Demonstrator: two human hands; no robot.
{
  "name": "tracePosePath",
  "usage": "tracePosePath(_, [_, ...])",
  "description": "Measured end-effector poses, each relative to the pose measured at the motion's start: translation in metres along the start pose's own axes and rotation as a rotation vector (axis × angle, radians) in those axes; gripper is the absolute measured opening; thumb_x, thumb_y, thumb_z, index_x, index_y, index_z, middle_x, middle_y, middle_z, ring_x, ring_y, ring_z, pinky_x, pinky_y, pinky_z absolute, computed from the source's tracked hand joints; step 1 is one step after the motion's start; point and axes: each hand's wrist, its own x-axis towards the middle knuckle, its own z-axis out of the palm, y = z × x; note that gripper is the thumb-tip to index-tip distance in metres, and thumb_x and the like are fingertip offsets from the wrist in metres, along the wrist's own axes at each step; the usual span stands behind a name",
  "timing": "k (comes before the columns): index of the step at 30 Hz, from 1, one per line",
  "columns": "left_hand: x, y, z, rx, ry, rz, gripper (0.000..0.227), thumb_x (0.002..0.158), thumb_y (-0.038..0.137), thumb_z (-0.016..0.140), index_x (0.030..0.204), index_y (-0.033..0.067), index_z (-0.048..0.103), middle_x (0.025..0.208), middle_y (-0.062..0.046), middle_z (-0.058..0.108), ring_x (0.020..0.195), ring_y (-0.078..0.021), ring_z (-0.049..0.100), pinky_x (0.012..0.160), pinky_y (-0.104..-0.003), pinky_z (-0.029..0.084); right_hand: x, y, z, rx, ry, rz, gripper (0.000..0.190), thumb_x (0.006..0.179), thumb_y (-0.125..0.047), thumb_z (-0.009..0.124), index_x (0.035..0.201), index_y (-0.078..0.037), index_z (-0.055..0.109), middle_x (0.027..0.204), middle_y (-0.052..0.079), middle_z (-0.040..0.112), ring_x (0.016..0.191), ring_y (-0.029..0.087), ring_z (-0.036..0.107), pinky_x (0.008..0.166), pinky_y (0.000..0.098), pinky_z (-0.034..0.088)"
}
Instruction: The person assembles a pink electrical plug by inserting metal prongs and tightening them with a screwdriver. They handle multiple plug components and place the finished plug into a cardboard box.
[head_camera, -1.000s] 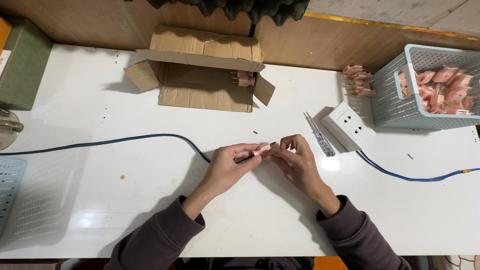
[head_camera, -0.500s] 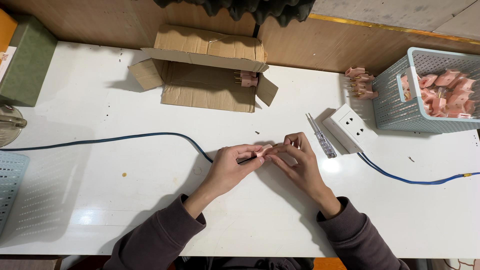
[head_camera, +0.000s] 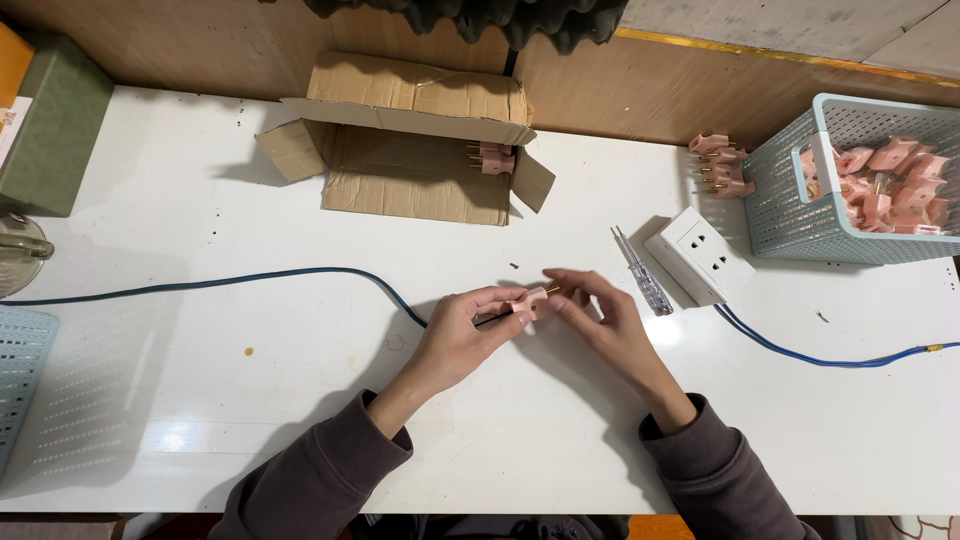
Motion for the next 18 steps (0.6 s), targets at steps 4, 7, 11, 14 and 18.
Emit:
tracePosePath(4, [-0.003, -0.009, 0.003, 0.035, 0.031, -0.001, 0.049, 0.103, 0.022, 0.084, 0.145, -0.0007, 0.075, 0.114, -0.024, 0.089, 0.102, -0.0190, 0.080, 0.094, -0.039, 0.072, -0.002, -0.013, 0.009, 0.053, -0.055, 0.151, 0.041, 0.099, -0.021, 0.090, 0.136, -0.004, 0.084, 0.100, 0.015, 0.090, 0.089, 0.019, 0.066, 0.092, 0.0379, 0.053])
tracePosePath(7, [-0.004, -0.022, 0.007, 0.335, 0.102, 0.248, 0.058, 0.103, 0.027, 0.085, 0.154, 0.0065, 0.069, 0.119, -0.022, 0.086, 0.103, -0.0240, 0.082, 0.094, -0.041, 0.068, 0.002, -0.015, 0.011, 0.162, -0.041, 0.226, 0.039, 0.100, -0.018, 0.089, 0.134, 0.000, 0.084, 0.096, 0.016, 0.089, 0.088, 0.019, 0.068, 0.091, 0.0367, 0.057])
tracePosePath(11, [-0.003, -0.019, 0.014, 0.854, 0.208, 0.839, 0.038, 0.105, 0.021, 0.086, 0.140, 0.0120, 0.077, 0.131, -0.011, 0.079, 0.101, -0.0235, 0.083, 0.088, -0.036, 0.068, 0.004, -0.034, 0.015, 0.263, -0.024, 0.274, 0.039, 0.100, -0.017, 0.088, 0.133, 0.004, 0.083, 0.091, 0.018, 0.086, 0.088, 0.020, 0.072, 0.089, 0.0369, 0.061])
tracePosePath(14, [0.003, -0.030, 0.009, 0.992, 0.287, 1.038, 0.025, 0.105, 0.006, 0.085, 0.130, 0.0077, 0.082, 0.120, -0.013, 0.077, 0.093, -0.0219, 0.080, 0.081, -0.031, 0.067, 0.003, -0.019, 0.014, 0.286, -0.032, 0.269, 0.041, 0.100, -0.017, 0.088, 0.132, 0.007, 0.082, 0.088, 0.019, 0.084, 0.086, 0.020, 0.073, 0.087, 0.0371, 0.063])
tracePosePath(18, [0.002, -0.028, 0.005, 1.040, 0.326, 1.105, 0.022, 0.105, 0.004, 0.083, 0.127, 0.0061, 0.084, 0.115, -0.013, 0.079, 0.090, -0.0199, 0.080, 0.079, -0.029, 0.068, 0.001, -0.021, 0.010, 0.267, -0.008, 0.221, 0.040, 0.108, -0.020, 0.078, 0.136, 0.009, 0.081, 0.086, 0.017, 0.083, 0.087, 0.020, 0.073, 0.089, 0.0366, 0.062])
